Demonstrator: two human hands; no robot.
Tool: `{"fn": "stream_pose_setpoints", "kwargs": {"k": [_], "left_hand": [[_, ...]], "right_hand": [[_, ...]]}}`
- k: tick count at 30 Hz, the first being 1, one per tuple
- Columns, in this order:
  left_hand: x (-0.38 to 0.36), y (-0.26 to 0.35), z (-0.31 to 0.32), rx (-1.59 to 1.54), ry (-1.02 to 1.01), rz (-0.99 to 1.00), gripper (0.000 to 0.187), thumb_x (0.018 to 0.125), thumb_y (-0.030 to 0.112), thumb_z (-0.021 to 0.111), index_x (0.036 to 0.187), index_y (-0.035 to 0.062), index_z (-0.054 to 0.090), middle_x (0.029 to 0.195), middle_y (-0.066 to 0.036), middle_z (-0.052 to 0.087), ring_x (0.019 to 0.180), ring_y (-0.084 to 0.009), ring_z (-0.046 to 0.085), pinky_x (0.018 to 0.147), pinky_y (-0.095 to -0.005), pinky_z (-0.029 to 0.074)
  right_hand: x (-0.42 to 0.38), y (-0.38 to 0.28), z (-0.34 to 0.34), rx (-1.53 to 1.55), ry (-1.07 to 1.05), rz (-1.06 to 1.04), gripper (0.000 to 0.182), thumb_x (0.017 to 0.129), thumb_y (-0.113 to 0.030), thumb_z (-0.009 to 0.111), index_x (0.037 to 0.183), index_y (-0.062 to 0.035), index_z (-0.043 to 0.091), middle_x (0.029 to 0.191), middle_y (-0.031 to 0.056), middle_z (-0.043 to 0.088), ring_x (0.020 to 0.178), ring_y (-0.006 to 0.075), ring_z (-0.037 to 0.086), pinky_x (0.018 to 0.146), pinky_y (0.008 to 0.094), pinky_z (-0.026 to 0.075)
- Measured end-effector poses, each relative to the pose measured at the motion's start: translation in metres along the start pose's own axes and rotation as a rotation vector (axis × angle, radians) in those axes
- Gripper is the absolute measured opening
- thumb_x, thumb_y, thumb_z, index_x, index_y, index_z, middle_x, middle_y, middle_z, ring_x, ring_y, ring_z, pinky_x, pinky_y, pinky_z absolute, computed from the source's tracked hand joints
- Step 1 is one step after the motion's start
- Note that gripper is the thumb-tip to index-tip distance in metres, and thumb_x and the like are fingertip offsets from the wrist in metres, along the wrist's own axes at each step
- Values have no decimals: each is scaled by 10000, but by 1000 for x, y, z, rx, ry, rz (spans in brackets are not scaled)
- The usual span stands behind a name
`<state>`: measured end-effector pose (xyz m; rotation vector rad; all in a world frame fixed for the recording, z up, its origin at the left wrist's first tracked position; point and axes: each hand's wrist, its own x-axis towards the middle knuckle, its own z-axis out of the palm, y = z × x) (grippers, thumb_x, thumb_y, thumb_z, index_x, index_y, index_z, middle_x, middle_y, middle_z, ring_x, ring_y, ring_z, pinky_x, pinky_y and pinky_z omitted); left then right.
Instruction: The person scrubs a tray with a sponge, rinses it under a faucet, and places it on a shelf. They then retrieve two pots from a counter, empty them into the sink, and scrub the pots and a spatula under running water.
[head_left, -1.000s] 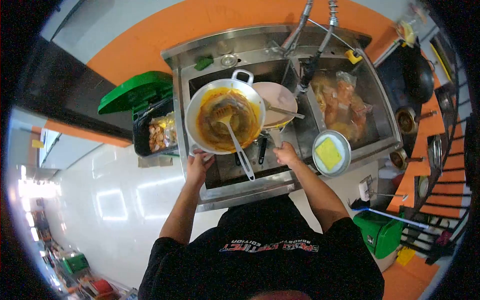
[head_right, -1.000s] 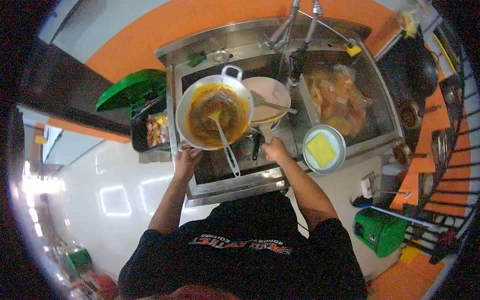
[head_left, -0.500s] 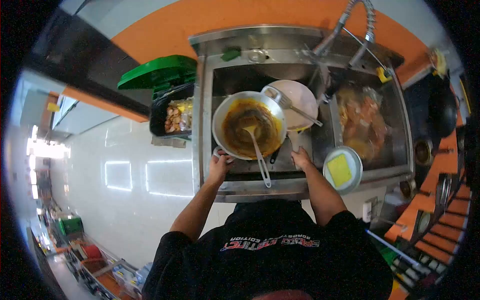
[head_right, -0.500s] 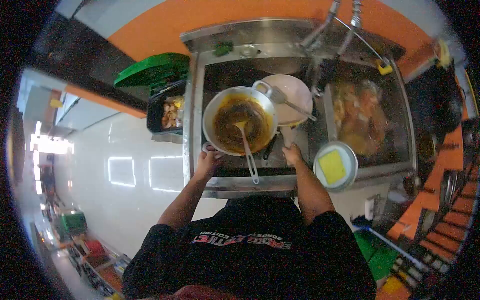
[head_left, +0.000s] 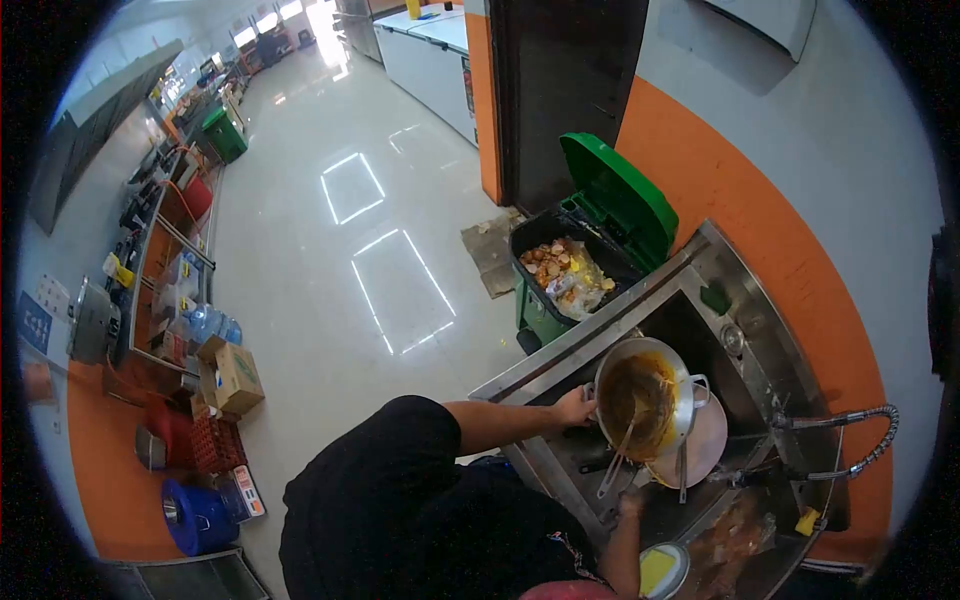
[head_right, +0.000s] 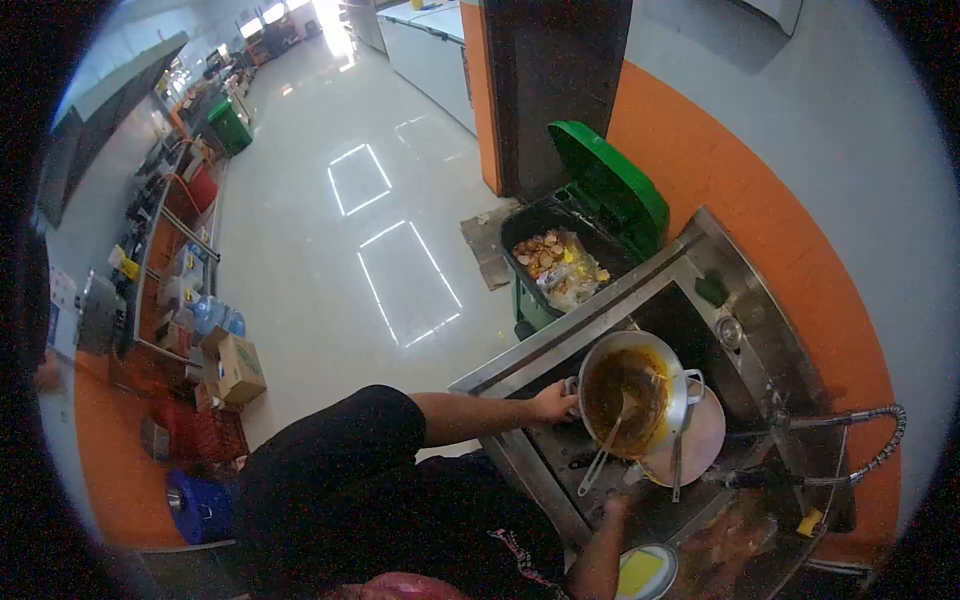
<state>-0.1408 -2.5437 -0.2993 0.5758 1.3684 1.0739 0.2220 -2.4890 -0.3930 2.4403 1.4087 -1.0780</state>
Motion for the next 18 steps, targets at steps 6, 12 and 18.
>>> {"fn": "stream_pose_setpoints", "kwargs": {"k": [6, 12, 18], "left_hand": [[23, -27, -10, -7, 32, 39, 394, 954, 299, 534, 1234, 29, 471, 1024, -138, 620, 885, -222, 639, 726, -365, 558], [66, -78, -43, 33, -52, 108, 242, 918, 232, 557, 966, 2, 612, 864, -113, 651, 781, -246, 646, 679, -393, 529], [23, -45, -53, -271, -97, 43, 165, 863, 59, 497, 1027, 46, 478, 1075, -112, 533, 984, -246, 580, 793, -427, 554]], "right_hand": [[-53, -18, 25, -129, 140, -413, 556, 868, -204, 568, 1361, 10, 421, 1387, 263, 427, 1302, 398, 395, 1096, 443, 314], [-239, -44, -30, 169, 560, -564, 400, 860, -154, 619, 1222, -15, 518, 1203, 197, 549, 1165, 371, 505, 997, 453, 401], [-283, 68, -66, 2, 870, -277, 442, 834, -209, 657, 1227, -47, 535, 1189, 209, 553, 1119, 368, 529, 967, 454, 415]]}}
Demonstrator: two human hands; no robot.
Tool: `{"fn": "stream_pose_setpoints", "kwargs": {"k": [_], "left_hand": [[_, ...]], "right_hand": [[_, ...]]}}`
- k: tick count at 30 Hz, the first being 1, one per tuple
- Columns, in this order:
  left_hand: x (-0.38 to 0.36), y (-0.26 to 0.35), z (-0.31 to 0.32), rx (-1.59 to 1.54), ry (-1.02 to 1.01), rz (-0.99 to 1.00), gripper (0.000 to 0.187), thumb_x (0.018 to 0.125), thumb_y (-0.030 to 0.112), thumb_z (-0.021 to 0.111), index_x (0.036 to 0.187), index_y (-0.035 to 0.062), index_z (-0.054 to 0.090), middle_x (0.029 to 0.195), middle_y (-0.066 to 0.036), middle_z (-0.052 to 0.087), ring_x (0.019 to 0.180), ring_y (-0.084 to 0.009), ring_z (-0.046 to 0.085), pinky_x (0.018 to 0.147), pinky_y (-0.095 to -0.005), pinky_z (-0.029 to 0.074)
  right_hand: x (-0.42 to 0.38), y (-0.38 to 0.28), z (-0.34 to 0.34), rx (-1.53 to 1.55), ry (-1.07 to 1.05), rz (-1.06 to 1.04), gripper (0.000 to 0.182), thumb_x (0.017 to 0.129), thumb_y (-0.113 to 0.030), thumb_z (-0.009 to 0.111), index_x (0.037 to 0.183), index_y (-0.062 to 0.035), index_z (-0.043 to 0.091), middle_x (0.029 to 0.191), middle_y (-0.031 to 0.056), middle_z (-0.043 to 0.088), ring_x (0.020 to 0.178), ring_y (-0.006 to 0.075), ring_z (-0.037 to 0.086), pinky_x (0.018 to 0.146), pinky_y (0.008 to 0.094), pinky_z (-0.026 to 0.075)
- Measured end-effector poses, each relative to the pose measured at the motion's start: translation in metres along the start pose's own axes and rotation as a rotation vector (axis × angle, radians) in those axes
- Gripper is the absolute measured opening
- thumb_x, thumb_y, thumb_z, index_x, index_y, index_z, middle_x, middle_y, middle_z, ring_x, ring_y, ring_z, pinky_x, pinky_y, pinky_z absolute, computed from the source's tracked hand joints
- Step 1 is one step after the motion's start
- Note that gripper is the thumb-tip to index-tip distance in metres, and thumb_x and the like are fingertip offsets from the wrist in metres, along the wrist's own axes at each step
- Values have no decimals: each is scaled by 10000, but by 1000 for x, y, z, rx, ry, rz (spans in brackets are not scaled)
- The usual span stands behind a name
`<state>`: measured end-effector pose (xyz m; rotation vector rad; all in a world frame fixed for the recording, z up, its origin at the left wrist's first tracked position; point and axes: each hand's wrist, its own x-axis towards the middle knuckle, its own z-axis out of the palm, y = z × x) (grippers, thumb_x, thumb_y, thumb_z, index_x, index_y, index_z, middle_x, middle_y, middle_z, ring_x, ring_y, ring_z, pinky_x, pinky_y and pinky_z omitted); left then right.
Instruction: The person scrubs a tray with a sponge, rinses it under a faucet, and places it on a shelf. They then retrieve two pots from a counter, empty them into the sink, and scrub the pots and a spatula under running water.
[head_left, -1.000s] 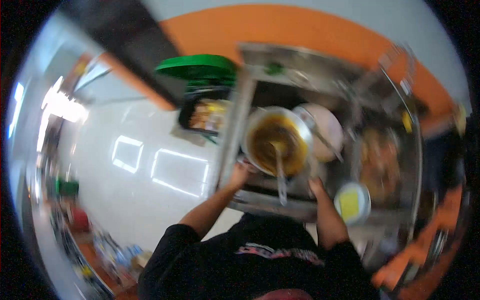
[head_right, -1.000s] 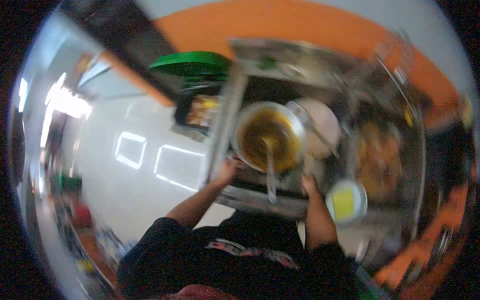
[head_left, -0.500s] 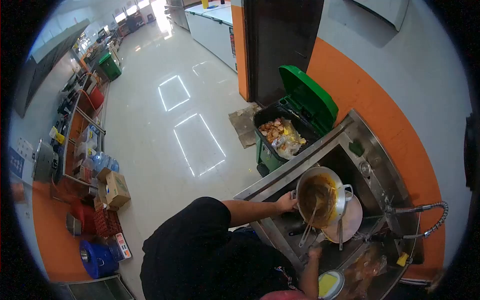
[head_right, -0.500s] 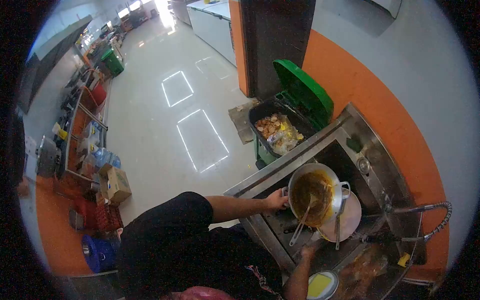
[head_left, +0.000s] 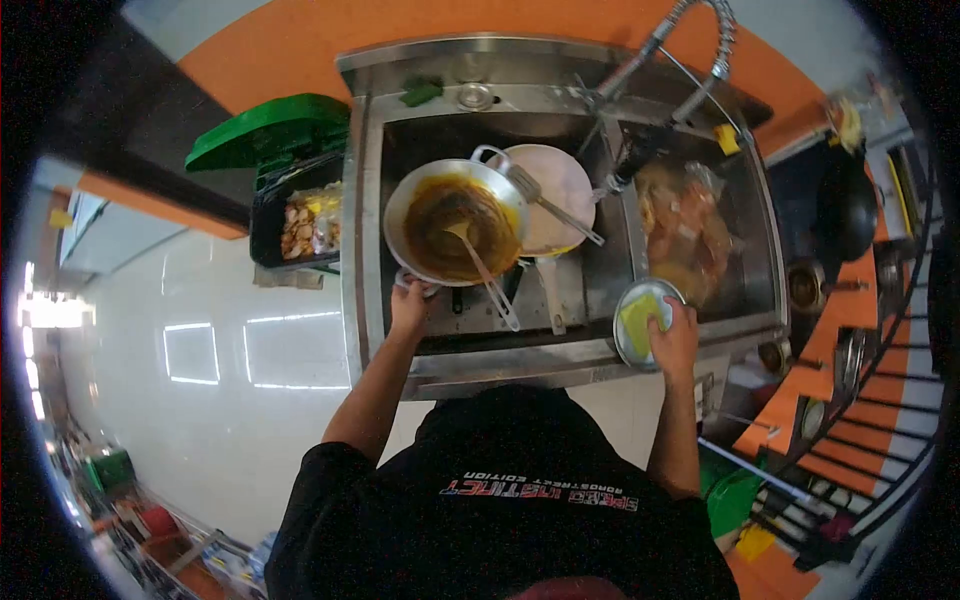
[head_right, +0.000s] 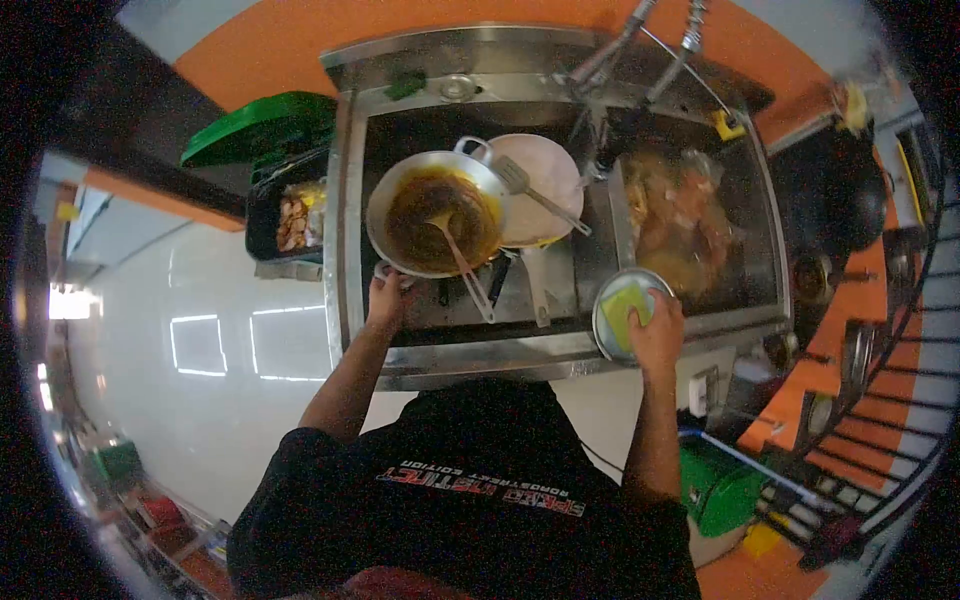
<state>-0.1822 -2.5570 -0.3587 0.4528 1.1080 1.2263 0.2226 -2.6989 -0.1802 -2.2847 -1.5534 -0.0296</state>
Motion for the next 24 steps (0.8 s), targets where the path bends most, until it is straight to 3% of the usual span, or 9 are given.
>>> {"fn": "stream_pose_setpoints", "kwargs": {"k": [2, 3, 4, 6, 10, 12, 18, 19, 24], "left_hand": [[9, -1, -5, 65, -3, -5, 158, 869, 63, 495, 1023, 53, 465, 1070, -113, 532, 986, -249, 580, 795, -420, 553], [10, 0, -6, 90, -1, 16, 151, 874, 67, 493, 1019, 59, 453, 1065, -114, 532, 988, -252, 580, 796, -412, 552], [12, 1, -4, 100, -3, 14, 151, 874, 67, 493, 1019, 59, 453, 1065, -114, 532, 988, -252, 580, 796, -412, 552], [20, 4, 4, 144, -52, -17, 163, 975, 163, 462, 1095, 82, 388, 1123, -123, 542, 1039, -268, 606, 751, -416, 555], [35, -5, 26, 149, -29, -27, 169, 973, 168, 469, 1104, 93, 390, 1102, -113, 540, 1031, -255, 603, 765, -416, 532], [38, -8, 38, 79, -91, -84, 182, 917, 75, 440, 1096, 72, 406, 1090, -120, 523, 1032, -283, 581, 837, -425, 544], [56, -40, 88, -20, -119, -196, 231, 941, 99, 444, 1158, 63, 374, 1185, -144, 466, 1044, -275, 577, 861, -424, 534], [59, -47, 88, 74, -167, -190, 436, 985, 194, 477, 1330, 15, 280, 1270, -202, 467, 1121, -325, 558, 920, -455, 509], [73, -80, 104, -8, -208, -284, 422, 975, 157, 484, 1314, 24, 272, 1293, -231, 432, 1135, -339, 549, 915, -417, 536]], "right_hand": [[-4, 32, 31, -23, -256, 61, 534, 805, -262, 687, 1270, -62, 519, 1191, 236, 545, 1101, 386, 528, 962, 458, 419], [-8, 52, 51, 13, -286, 19, 617, 773, -311, 714, 1297, -60, 505, 1196, 262, 536, 1097, 406, 527, 958, 468, 424], [-10, 57, 60, 20, -287, 28, 617, 773, -311, 714, 1297, -60, 505, 1196, 262, 536, 1097, 406, 527, 958, 468, 424], [-5, 58, 67, 56, -254, 25, 670, 759, -314, 717, 1327, -60, 469, 1179, 272, 537, 1110, 422, 520, 962, 473, 425], [1, 48, 71, 85, -276, 167, 722, 754, -305, 709, 1363, -55, 412, 1149, 278, 544, 1091, 437, 529, 943, 486, 433], [-1, 48, 70, 81, -344, 133, 775, 764, -288, 710, 1392, -5, 352, 1153, 289, 533, 1099, 439, 513, 951, 474, 422], [-4, 42, 56, 45, -243, 115, 744, 765, -254, 703, 1396, -42, 371, 1156, 273, 524, 1087, 431, 530, 937, 490, 431], [-8, 41, 57, 44, -233, 109, 752, 766, -252, 708, 1402, -43, 365, 1161, 271, 520, 1098, 430, 522, 948, 484, 425], [-16, 34, 58, 59, -188, 113, 766, 771, -257, 718, 1413, -49, 357, 1193, 261, 505, 1132, 426, 499, 972, 486, 404]]}}
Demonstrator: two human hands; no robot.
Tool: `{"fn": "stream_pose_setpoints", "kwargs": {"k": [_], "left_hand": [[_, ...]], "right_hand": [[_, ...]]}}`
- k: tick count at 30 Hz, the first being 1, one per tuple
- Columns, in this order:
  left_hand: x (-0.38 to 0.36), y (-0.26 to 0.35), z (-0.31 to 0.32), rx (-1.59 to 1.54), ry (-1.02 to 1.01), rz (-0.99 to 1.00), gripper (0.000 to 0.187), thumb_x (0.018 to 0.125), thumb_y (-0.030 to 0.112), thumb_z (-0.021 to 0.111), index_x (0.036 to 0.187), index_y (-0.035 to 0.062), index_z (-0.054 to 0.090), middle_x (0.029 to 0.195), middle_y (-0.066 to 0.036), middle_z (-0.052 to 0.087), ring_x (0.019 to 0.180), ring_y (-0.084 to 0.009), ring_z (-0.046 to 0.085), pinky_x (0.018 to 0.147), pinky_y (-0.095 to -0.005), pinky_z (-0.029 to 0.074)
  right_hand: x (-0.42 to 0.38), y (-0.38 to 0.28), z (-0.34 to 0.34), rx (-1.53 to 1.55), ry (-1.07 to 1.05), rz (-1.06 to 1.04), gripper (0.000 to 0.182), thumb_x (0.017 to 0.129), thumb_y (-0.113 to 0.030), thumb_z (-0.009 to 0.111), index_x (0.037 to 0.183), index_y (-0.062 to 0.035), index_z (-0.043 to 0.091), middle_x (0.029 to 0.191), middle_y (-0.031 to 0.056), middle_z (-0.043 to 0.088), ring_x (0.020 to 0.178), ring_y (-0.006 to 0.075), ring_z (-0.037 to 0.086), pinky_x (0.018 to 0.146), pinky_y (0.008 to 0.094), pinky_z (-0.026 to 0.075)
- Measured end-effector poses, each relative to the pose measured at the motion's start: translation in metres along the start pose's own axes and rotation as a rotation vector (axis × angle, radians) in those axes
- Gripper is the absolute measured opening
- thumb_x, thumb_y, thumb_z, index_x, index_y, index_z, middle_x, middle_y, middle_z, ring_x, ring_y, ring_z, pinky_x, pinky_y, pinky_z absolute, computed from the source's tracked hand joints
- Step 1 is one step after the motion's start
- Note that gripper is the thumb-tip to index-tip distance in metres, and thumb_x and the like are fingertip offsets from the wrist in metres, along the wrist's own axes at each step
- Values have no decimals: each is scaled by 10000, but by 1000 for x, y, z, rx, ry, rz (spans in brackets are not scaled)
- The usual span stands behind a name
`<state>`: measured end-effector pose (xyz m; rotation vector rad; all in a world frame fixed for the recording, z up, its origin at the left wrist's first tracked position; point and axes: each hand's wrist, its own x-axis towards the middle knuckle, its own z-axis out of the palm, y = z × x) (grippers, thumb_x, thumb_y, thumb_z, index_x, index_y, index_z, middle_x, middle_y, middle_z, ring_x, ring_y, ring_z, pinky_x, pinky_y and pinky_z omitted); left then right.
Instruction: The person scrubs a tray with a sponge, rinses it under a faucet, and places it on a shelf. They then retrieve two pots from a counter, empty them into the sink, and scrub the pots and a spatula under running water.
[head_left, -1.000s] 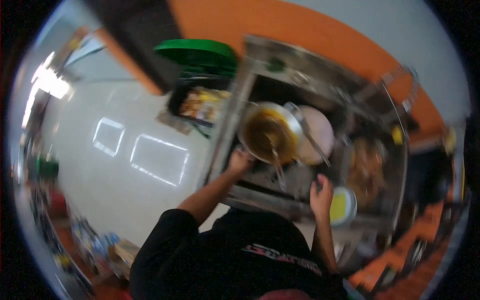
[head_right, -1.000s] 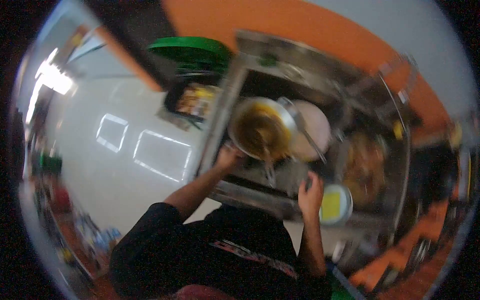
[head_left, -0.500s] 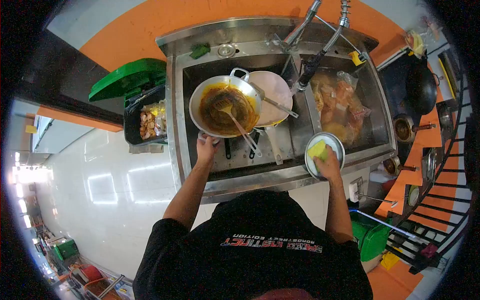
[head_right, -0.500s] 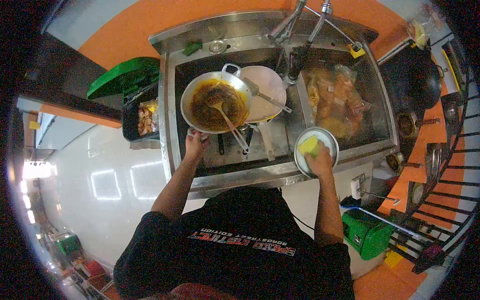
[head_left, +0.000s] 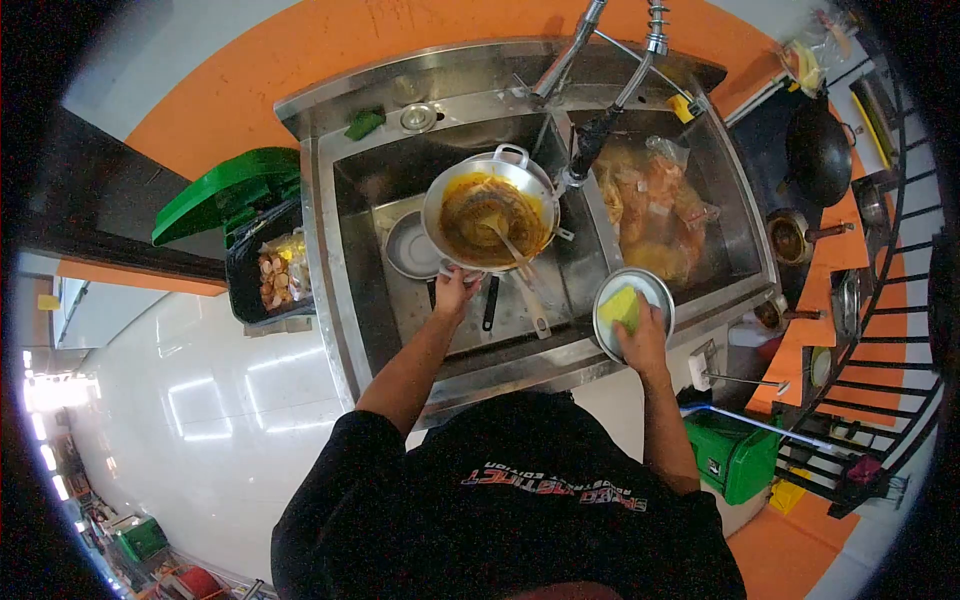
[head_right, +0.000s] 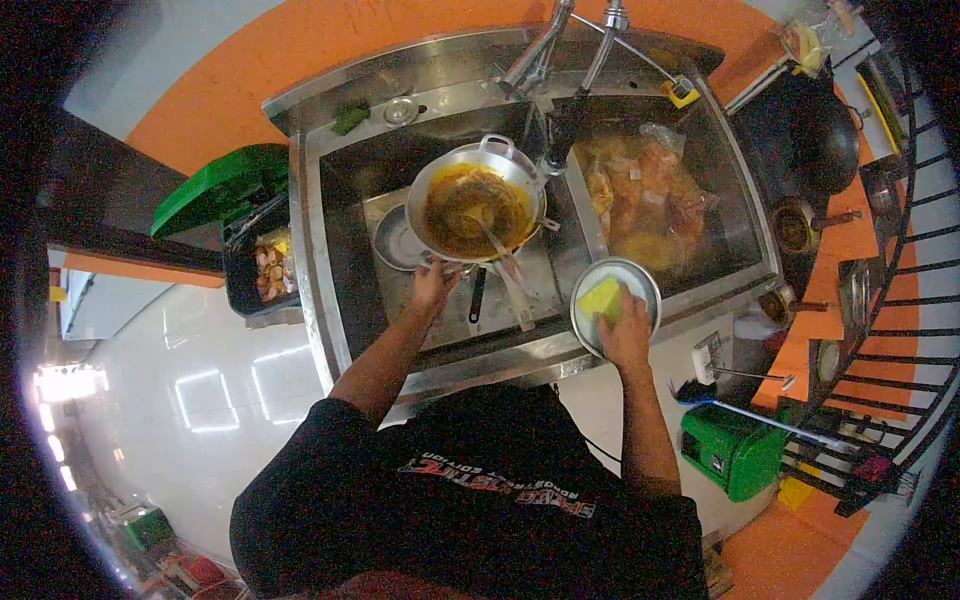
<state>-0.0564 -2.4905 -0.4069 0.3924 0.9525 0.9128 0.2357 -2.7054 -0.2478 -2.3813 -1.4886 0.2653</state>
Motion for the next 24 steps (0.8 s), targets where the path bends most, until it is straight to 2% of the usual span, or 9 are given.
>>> {"fn": "stream_pose_setpoints", "kwargs": {"k": [5, 7, 8, 10, 14, 18, 21, 23, 24], "left_hand": [[13, -13, 1, 15, 22, -35, 361, 973, 132, 467, 1285, 46, 307, 1301, -239, 436, 1121, -335, 561, 879, -363, 561], [21, -19, -7, -37, 35, -83, 261, 950, 142, 496, 1181, 96, 383, 1179, -116, 487, 987, -252, 607, 826, -407, 519], [21, -19, -11, -38, 37, -85, 261, 950, 142, 496, 1181, 96, 383, 1179, -116, 487, 987, -252, 607, 826, -407, 519], [22, -17, -17, 35, 4, -200, 319, 988, 201, 476, 1244, 28, 395, 1353, -165, 450, 1112, -285, 578, 882, -404, 520], [27, -10, -29, 96, 1, -317, 375, 990, 237, 487, 1294, 33, 407, 1366, -135, 449, 1090, -258, 595, 878, -405, 499], [22, -4, -33, 130, -25, -398, 437, 950, 265, 533, 1310, 51, 407, 1261, -90, 474, 1043, -242, 599, 779, -391, 498], [25, -10, -47, 135, -32, -412, 479, 938, 308, 557, 1316, 52, 409, 1254, -96, 483, 1028, -233, 600, 746, -376, 496], [24, -13, -54, 116, -54, -413, 498, 930, 326, 572, 1314, 54, 412, 1243, -96, 492, 1014, -227, 602, 737, -366, 489], [18, -9, -51, 129, -27, -400, 499, 928, 325, 570, 1312, 49, 410, 1234, -97, 496, 1004, -220, 598, 732, -360, 483]], "right_hand": [[-5, -10, -5, 3, 52, -14, 727, 791, -272, 700, 1399, -42, 375, 1246, 259, 471, 1172, 418, 468, 978, 504, 386], [-3, -10, -7, 0, 89, -35, 703, 799, -267, 690, 1387, -31, 387, 1238, 259, 474, 1164, 420, 470, 978, 503, 385], [-3, -11, -8, -3, 128, -60, 679, 806, -263, 679, 1375, -21, 398, 1231, 258, 476, 1156, 423, 471, 978, 503, 384], [0, -13, -12, 1, 169, -81, 630, 812, -244, 669, 1343, -8, 425, 1223, 255, 480, 1144, 421, 477, 974, 498, 388], [8, -22, -24, 74, 226, -73, 474, 822, -161, 640, 1239, 16, 502, 1198, 249, 494, 1108, 411, 494, 962, 481, 400], [33, -39, -33, 109, 282, -154, 377, 834, -122, 634, 1177, 4, 541, 1104, 226, 553, 1032, 372, 552, 897, 438, 451], [65, -59, -25, 369, 193, -17, 319, 868, -121, 623, 1161, -15, 555, 1000, 163, 609, 933, 297, 610, 795, 373, 495], [99, -58, 5, 803, 50, -92, 273, 917, -137, 583, 1170, -39, 554, 956, 103, 633, 861, 224, 630, 714, 317, 508], [114, -69, 11, 966, -54, 21, 274, 932, -158, 567, 1183, -48, 549, 972, 95, 632, 854, 214, 630, 716, 310, 509]]}}
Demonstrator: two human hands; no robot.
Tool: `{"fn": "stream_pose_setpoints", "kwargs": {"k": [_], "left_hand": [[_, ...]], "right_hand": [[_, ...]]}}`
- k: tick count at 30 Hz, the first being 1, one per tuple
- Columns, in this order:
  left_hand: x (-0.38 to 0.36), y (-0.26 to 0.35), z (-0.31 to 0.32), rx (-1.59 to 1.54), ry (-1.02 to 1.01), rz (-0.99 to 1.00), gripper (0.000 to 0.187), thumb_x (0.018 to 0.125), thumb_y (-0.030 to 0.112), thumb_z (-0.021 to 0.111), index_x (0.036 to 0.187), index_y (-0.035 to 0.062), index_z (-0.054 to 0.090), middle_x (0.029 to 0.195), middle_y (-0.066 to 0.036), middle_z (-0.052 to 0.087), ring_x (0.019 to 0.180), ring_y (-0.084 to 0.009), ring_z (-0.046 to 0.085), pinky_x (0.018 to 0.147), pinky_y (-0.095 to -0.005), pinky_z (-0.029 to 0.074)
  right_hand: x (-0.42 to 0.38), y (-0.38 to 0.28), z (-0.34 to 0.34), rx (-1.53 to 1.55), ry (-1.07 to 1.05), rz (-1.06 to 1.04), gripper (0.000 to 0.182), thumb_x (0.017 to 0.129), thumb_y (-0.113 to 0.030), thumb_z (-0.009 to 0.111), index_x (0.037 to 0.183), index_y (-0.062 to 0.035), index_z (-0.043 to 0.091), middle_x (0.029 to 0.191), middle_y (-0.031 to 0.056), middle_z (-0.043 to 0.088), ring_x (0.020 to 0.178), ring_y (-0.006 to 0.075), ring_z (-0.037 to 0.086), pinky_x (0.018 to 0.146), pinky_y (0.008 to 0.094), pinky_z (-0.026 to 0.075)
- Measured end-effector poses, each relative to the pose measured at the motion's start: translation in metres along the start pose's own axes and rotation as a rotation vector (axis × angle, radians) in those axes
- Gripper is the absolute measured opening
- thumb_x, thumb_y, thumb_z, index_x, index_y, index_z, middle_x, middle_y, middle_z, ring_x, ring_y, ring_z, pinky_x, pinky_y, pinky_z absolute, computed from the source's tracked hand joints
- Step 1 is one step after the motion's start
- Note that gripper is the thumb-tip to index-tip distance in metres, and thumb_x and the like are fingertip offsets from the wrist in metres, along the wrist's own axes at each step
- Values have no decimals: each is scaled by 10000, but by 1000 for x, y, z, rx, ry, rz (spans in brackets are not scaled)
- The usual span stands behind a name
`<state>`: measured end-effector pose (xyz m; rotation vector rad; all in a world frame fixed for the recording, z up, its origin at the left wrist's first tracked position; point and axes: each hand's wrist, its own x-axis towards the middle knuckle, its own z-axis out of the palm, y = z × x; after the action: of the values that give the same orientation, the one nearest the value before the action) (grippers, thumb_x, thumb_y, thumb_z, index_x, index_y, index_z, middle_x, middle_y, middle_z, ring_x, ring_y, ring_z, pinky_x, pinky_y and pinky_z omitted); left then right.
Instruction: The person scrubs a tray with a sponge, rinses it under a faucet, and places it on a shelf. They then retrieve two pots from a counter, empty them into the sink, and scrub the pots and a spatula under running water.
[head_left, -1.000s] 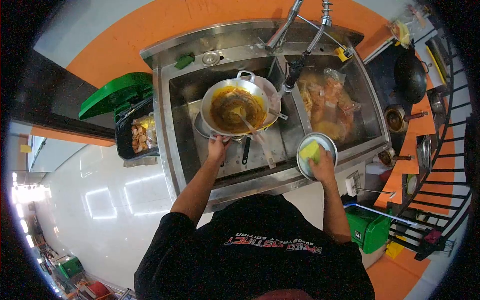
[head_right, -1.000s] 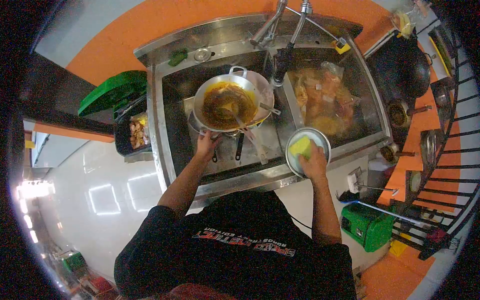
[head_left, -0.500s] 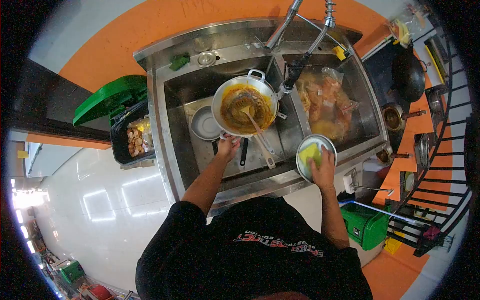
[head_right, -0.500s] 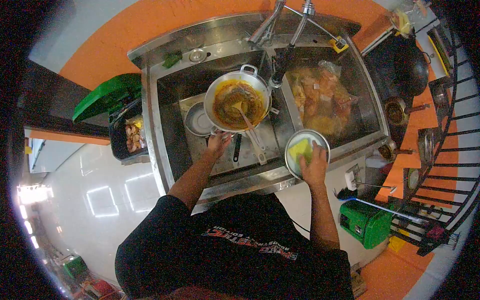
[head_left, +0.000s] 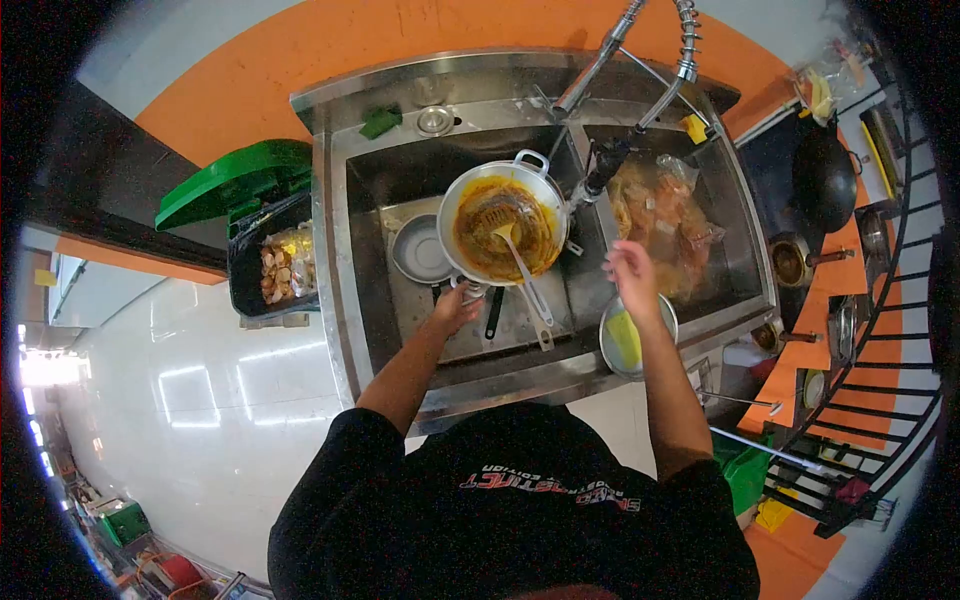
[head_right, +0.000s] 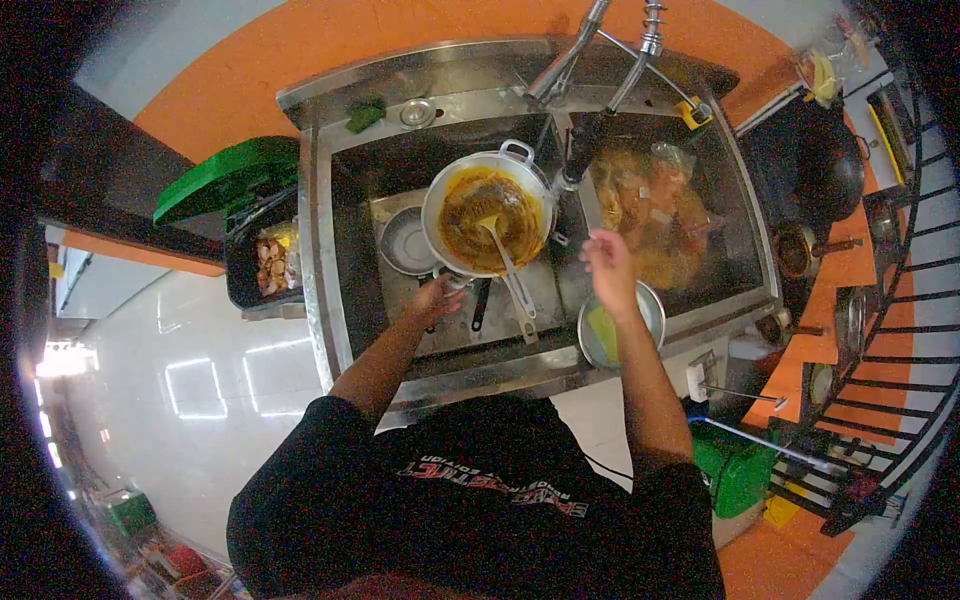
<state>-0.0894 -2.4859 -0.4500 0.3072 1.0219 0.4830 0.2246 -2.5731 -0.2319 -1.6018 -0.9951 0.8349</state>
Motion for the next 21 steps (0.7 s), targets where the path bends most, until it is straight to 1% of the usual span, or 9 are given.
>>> {"fn": "stream_pose_setpoints", "kwargs": {"k": [5, 10, 12, 14, 15, 16, 18, 19, 21], "left_hand": [[-5, -7, -9, 27, 225, 68, 499, 915, 303, 572, 1291, 19, 408, 1206, -120, 508, 985, -212, 581, 733, -341, 473], [-23, -2, -10, 357, 445, 757, 429, 886, 169, 565, 1243, -20, 422, 1090, -159, 569, 973, -250, 576, 821, -369, 476], [-41, 21, 20, 593, 424, 886, 402, 857, 98, 579, 1228, -7, 464, 1105, -174, 592, 933, -274, 618, 827, -389, 492], [-21, 28, 64, 143, -5, 874, 343, 826, 131, 621, 1132, -2, 546, 1077, -179, 622, 781, -313, 648, 731, -442, 524], [-62, 68, 107, 589, 115, 801, 372, 805, 213, 658, 1121, 29, 586, 1106, -191, 612, 887, -353, 634, 813, -463, 502], [-45, 62, 136, 707, 400, 1216, 453, 777, 304, 689, 1151, 64, 600, 1166, -192, 589, 1051, -361, 578, 922, -469, 446], [-73, 98, 186, 764, 240, 1201, 670, 718, 378, 749, 1222, -2, 523, 1170, -241, 549, 1142, -391, 511, 966, -466, 405], [-56, 101, 203, 737, 216, 1290, 701, 717, 361, 752, 1254, -6, 492, 1163, -244, 552, 1138, -406, 508, 972, -483, 399], [-76, 113, 228, 840, 216, 1130, 648, 719, 339, 758, 1217, 8, 507, 1022, -220, 610, 999, -409, 584, 844, -502, 463]], "right_hand": [[101, 44, 44, 468, 118, 284, 311, 966, -261, 530, 1229, -95, 512, 1123, 105, 600, 962, 234, 626, 811, 335, 502], [152, 59, 58, 907, 269, 360, 419, 960, -408, 454, 1293, -154, 470, 1285, 100, 545, 1121, 343, 550, 963, 483, 404], [146, 49, 64, 958, 113, 251, 412, 963, -380, 447, 1301, -145, 467, 1308, 105, 534, 1178, 399, 498, 1005, 531, 369], [154, 75, 74, 1010, 57, 168, 461, 941, -349, 470, 1301, -61, 449, 1305, 116, 525, 1189, 350, 495, 1044, 545, 357], [149, 88, 76, 939, -41, 140, 453, 935, -331, 467, 1302, -64, 461, 1298, 124, 523, 1208, 315, 481, 1053, 526, 366], [155, 102, 77, 893, -80, 223, 483, 954, -345, 420, 1352, -71, 425, 1336, 123, 498, 1215, 338, 479, 1029, 487, 424], [121, 84, 90, 901, -250, 497, 616, 906, -466, 475, 1351, -43, 418, 1299, 132, 509, 1188, 316, 494, 1009, 435, 436], [143, 128, 92, 1042, -503, 285, 665, 912, -525, 459, 1373, -49, 402, 1311, 130, 493, 1221, 299, 465, 1032, 431, 404], [125, 139, 98, 1006, -393, 387, 665, 912, -532, 455, 1368, -49, 409, 1306, 129, 497, 1215, 298, 471, 1031, 429, 403]]}}
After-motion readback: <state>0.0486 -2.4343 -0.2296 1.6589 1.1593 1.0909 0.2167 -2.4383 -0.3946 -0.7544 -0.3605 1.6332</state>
